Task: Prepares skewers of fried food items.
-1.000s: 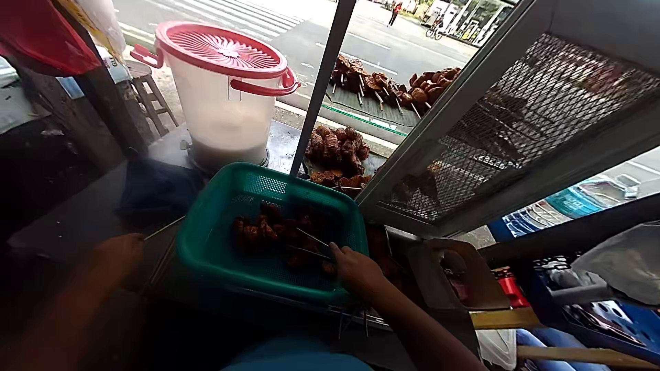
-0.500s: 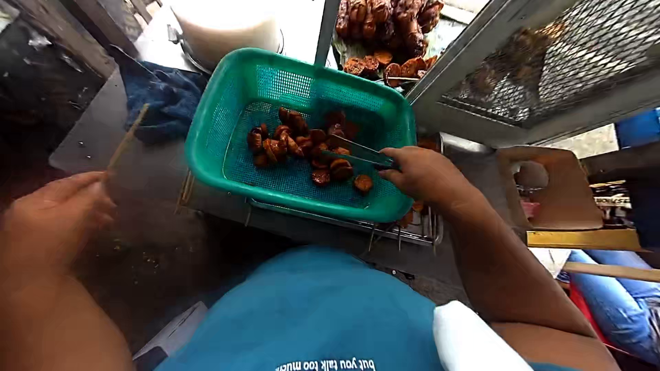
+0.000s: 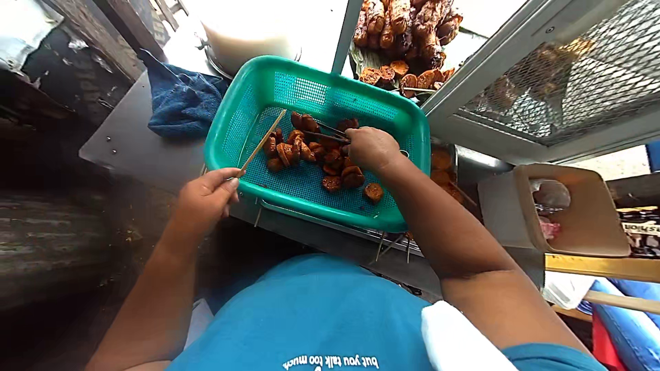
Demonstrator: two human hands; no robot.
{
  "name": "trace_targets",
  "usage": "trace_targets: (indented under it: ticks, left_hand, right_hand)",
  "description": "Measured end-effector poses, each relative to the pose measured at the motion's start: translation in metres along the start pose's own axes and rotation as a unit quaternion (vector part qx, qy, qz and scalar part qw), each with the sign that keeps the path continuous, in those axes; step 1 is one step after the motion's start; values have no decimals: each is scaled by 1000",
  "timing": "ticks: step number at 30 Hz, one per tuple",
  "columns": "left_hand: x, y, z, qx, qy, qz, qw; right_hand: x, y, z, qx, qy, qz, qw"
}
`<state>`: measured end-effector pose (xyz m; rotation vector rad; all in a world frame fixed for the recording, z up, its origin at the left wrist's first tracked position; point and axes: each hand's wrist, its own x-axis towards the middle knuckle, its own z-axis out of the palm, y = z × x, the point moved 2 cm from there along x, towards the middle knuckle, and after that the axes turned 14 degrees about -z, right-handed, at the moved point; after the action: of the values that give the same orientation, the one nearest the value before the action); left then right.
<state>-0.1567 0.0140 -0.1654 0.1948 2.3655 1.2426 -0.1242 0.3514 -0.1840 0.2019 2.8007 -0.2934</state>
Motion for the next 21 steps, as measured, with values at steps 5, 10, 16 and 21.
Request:
trace_targets:
  ticks: [5,10,16,21]
  left_hand:
    - [-1,-31,-23,-105,69,-17,992]
    - [-1,-52,-37,-183,109,-39,976]
    - [-8,-12,-25,173,69,64,980]
    - [14,29,5,419,61,152,893]
  right_hand:
    - [-10,23,-2,63,38,-37,997]
    - [-36,22,-11,30,58,-17,998]
    - [-68,-2,-6,-58,38,-80,994]
    - [-56,-18,5,-122,32,-112,986]
